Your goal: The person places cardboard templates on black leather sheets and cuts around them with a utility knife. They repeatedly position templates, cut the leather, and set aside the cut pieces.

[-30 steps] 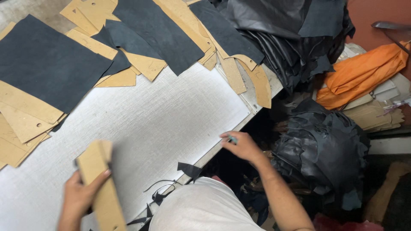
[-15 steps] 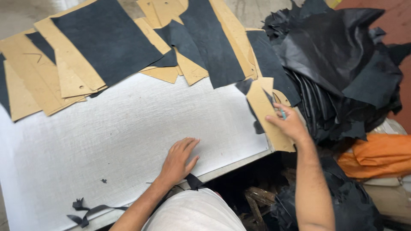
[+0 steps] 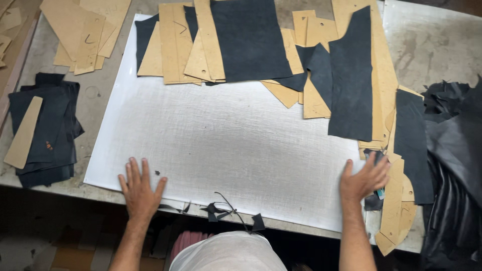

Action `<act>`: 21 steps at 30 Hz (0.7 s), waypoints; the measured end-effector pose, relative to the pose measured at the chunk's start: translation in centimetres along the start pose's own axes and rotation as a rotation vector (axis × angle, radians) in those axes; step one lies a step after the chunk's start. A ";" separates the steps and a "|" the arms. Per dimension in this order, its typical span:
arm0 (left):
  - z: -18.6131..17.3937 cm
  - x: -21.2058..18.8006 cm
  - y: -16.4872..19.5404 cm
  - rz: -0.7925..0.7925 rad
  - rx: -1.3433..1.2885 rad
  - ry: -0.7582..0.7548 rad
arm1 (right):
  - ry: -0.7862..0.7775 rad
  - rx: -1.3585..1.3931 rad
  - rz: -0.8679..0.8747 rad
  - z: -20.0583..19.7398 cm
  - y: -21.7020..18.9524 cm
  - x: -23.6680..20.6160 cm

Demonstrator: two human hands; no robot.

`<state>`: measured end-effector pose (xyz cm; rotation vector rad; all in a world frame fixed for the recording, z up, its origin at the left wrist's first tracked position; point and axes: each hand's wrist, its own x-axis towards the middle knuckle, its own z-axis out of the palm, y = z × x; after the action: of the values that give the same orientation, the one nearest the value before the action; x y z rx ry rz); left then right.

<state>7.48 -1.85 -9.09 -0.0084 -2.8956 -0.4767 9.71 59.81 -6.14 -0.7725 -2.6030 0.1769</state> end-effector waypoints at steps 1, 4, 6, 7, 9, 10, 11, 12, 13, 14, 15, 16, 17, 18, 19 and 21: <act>0.1 -1.0 0.6 0.044 -0.006 -0.003 | -0.047 -0.010 0.001 0.4 -1.8 -1.0; 1.0 -3.0 3.9 0.217 -0.005 -0.068 | -0.176 0.043 -0.107 1.0 -6.9 -5.2; 1.8 -6.0 7.0 0.439 -0.120 -0.151 | -0.204 0.033 -0.270 1.0 -9.8 -9.4; 2.1 -7.6 8.0 0.565 -0.245 -0.264 | -0.309 0.015 -0.277 0.8 -11.2 -11.3; 2.8 -10.0 8.8 0.675 -0.475 -0.435 | -0.406 -0.048 -0.334 0.2 -13.7 -14.8; 3.4 -11.0 9.0 0.650 -0.578 -0.485 | -0.395 -0.031 -0.356 -0.3 -14.7 -16.2; 3.7 -11.4 8.2 0.562 -0.646 -0.497 | -0.387 -0.012 -0.395 -0.9 -15.6 -17.7; 3.8 -11.7 6.9 0.464 -0.700 -0.512 | -0.371 0.002 -0.401 -1.6 -16.2 -19.2; 4.0 -12.2 5.8 0.415 -0.689 -0.601 | -0.356 0.022 -0.411 -2.2 -16.9 -20.8; 4.1 -12.6 4.8 0.360 -0.673 -0.685 | -0.341 0.042 -0.428 -2.7 -17.5 -22.0; 4.4 -13.0 4.0 0.303 -0.651 -0.767 | -0.364 0.130 -0.427 -3.0 -17.9 -22.9; 5.0 -13.3 3.8 0.240 -0.599 -0.855 | -0.385 0.215 -0.415 -3.3 -18.1 -23.9; 5.7 -13.6 4.0 0.189 -0.533 -0.956 | -0.402 0.299 -0.382 -3.9 -18.0 -25.2; 6.2 -14.1 4.0 0.145 -0.451 -1.064 | -0.347 0.396 -0.363 -4.5 -18.0 -26.5; 6.8 -14.4 4.2 0.222 -0.334 -1.216 | -0.282 0.485 -0.349 -4.9 -17.8 -27.6; 8.0 -15.2 5.4 0.343 -0.171 -1.475 | -0.255 0.634 -0.240 -6.8 -16.1 -29.8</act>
<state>20.92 6.27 -17.86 -1.4077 -3.9829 -0.9097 27.23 30.03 -6.82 -0.2182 -2.5936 1.0213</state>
